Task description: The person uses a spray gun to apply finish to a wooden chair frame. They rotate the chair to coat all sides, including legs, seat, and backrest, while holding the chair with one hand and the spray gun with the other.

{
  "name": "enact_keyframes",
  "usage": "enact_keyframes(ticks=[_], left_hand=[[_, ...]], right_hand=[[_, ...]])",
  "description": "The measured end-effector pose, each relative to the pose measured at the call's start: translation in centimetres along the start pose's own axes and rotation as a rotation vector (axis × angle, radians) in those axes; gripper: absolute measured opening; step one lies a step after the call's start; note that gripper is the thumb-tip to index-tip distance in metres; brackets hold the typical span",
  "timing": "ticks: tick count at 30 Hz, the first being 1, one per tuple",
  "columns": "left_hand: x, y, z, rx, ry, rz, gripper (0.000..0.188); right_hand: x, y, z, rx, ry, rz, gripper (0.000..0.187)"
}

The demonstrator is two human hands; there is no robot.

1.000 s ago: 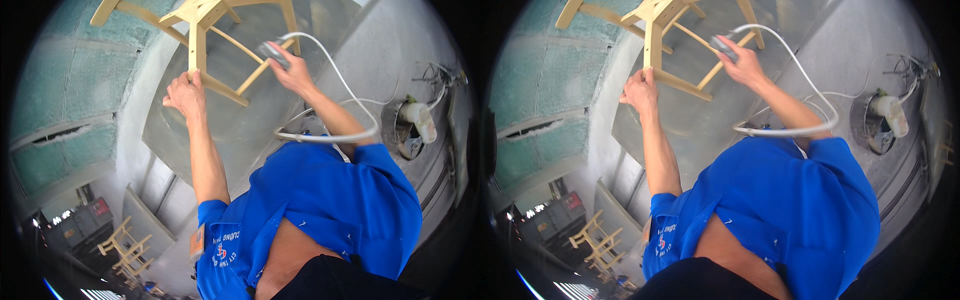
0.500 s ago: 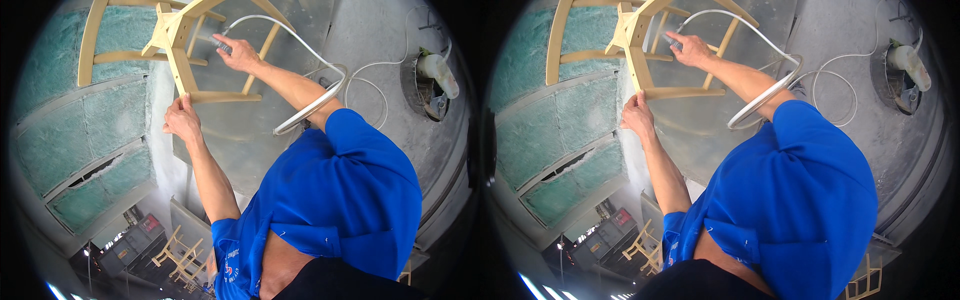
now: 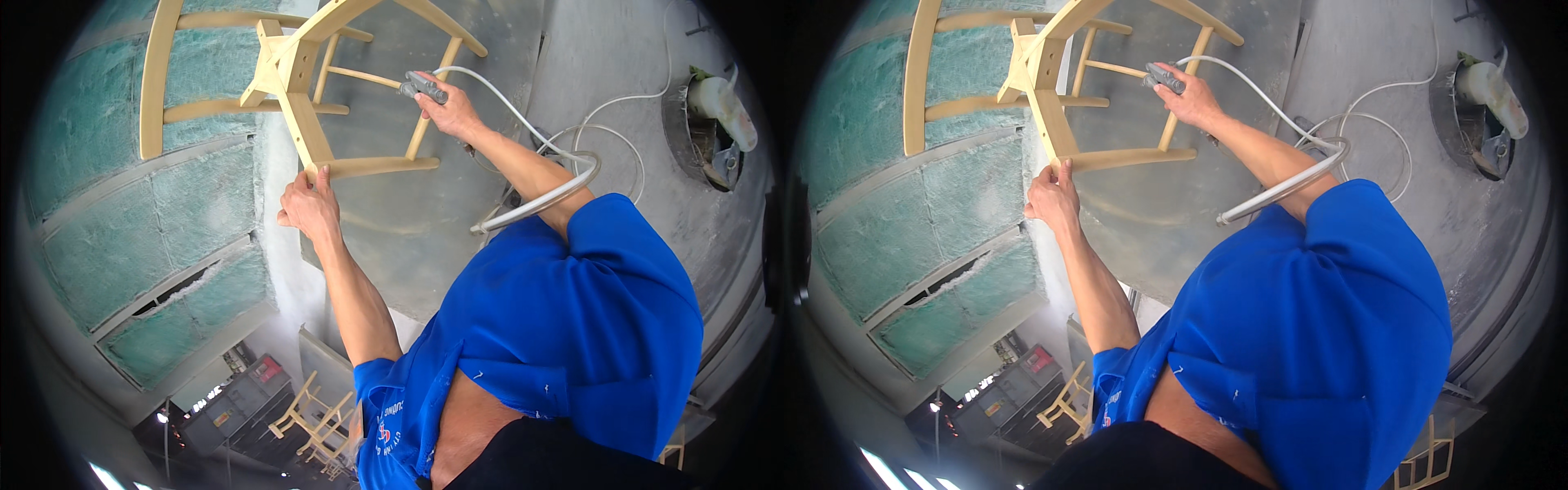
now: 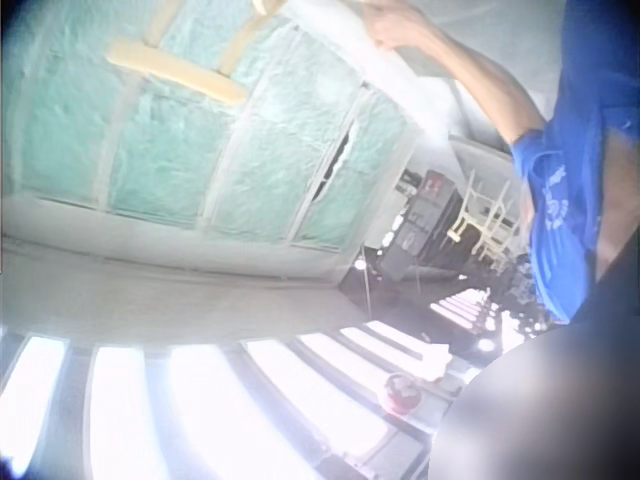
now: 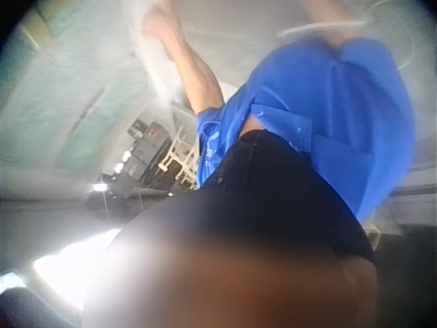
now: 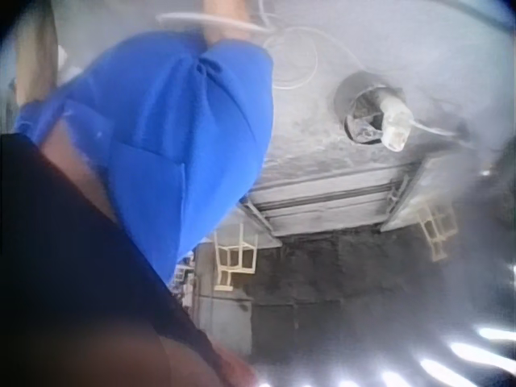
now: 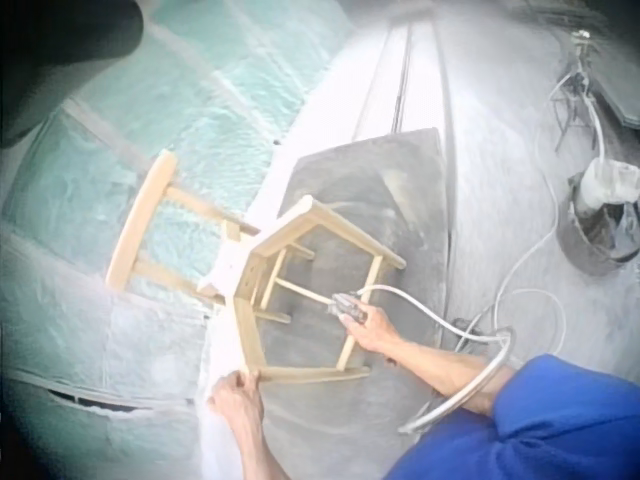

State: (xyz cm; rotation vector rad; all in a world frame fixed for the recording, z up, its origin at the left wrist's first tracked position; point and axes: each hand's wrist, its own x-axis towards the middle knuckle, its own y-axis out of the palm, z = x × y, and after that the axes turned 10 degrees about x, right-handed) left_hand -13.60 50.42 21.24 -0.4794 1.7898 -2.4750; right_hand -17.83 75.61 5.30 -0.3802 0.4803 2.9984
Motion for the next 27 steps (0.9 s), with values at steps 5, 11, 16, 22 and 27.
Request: enact_keyframes(ticks=[5, 11, 16, 22, 27], left_hand=[[-0.4, 0.6, 0.0, -0.116, -0.036, -0.027, 0.048], [-0.2, 1.1, 0.1, -0.095, -0.027, -0.045, 0.045], [-0.3, 0.3, -0.7, -0.056, -0.017, -0.056, 0.043], [-0.5, -0.1, -0.9, -0.037, 0.018, -0.065, 0.045], [-0.7, 0.2, -0.9, -0.062, 0.036, -0.110, 0.041]], right_hand=[[1.4, 1.7, -2.5, -0.076, 0.068, 0.020, 0.052], [2.4, 3.5, -4.6, -0.195, 0.050, 0.028, 0.052], [4.3, 4.9, -5.8, -0.229, 0.107, -0.010, 0.052], [6.9, 5.7, -7.2, -0.270, 0.108, -0.069, 0.053], [7.9, 5.4, -6.8, -0.261, 0.089, -0.114, 0.053]])
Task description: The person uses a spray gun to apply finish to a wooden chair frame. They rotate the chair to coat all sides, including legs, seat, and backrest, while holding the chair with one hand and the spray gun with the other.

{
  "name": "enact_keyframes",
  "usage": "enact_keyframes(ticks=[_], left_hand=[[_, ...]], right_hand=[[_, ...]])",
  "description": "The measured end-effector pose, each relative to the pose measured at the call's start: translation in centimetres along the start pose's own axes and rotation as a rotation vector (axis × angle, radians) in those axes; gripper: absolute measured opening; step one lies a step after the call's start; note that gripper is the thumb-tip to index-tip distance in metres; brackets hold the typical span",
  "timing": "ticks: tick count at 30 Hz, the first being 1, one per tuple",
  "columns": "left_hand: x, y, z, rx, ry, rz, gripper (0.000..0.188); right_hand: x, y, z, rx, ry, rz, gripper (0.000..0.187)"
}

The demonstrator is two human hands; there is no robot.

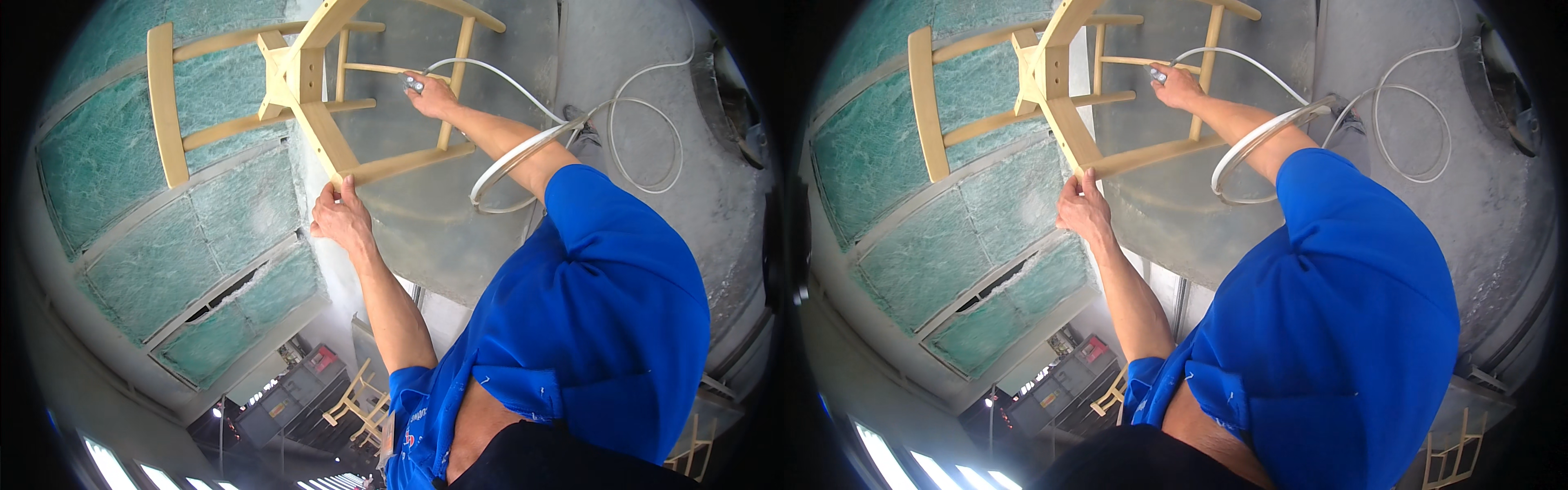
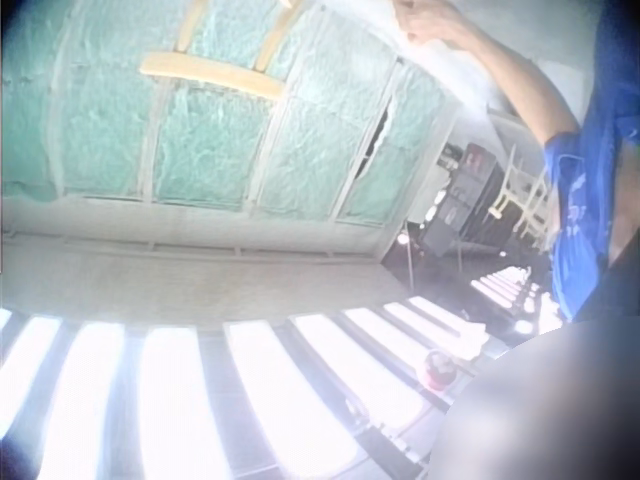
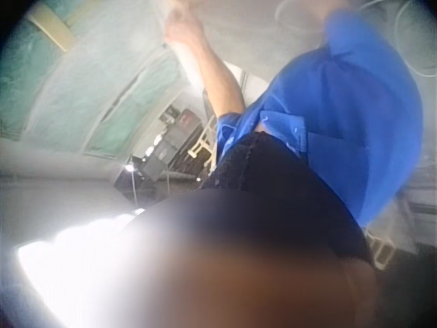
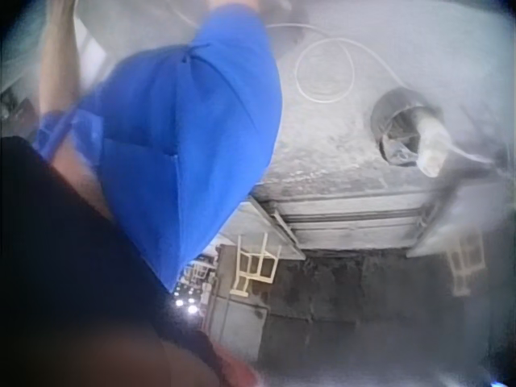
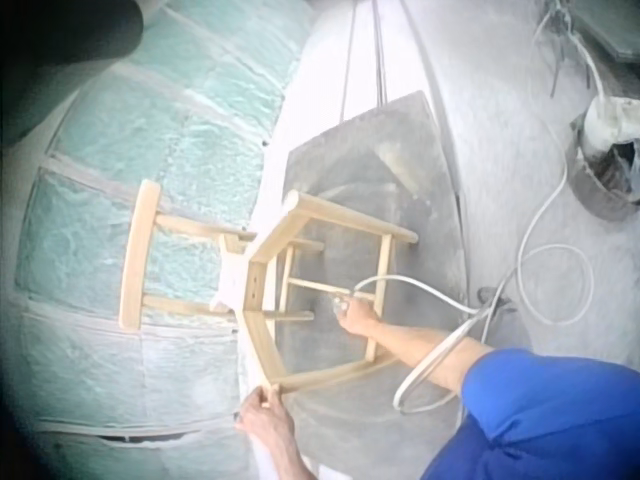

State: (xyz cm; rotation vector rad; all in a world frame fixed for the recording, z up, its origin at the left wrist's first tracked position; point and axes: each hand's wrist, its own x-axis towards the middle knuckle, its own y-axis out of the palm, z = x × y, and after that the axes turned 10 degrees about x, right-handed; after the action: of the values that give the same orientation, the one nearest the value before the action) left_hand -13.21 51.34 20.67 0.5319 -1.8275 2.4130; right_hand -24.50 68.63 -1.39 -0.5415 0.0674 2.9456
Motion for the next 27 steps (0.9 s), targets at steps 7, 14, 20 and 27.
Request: enact_keyframes(ticks=[7, 14, 20, 27], left_hand=[[0.2, -0.4, -0.2, 0.021, 0.022, 0.027, 0.039], [0.1, -0.9, 0.0, 0.041, 0.063, 0.005, 0.041], [0.1, -1.3, 0.0, 0.053, 0.121, -0.029, 0.041], [0.2, -2.1, -0.3, 0.118, 0.168, -0.022, 0.039]], right_hand=[[-3.5, -4.4, 2.5, 0.629, 0.036, 0.238, 0.041], [-6.2, -6.5, 4.3, 1.020, 0.016, 0.327, 0.037], [-8.3, -5.8, 3.7, 0.587, 0.113, 0.063, 0.049], [-7.8, -7.2, 3.4, 1.086, -0.139, -0.048, 0.033]])
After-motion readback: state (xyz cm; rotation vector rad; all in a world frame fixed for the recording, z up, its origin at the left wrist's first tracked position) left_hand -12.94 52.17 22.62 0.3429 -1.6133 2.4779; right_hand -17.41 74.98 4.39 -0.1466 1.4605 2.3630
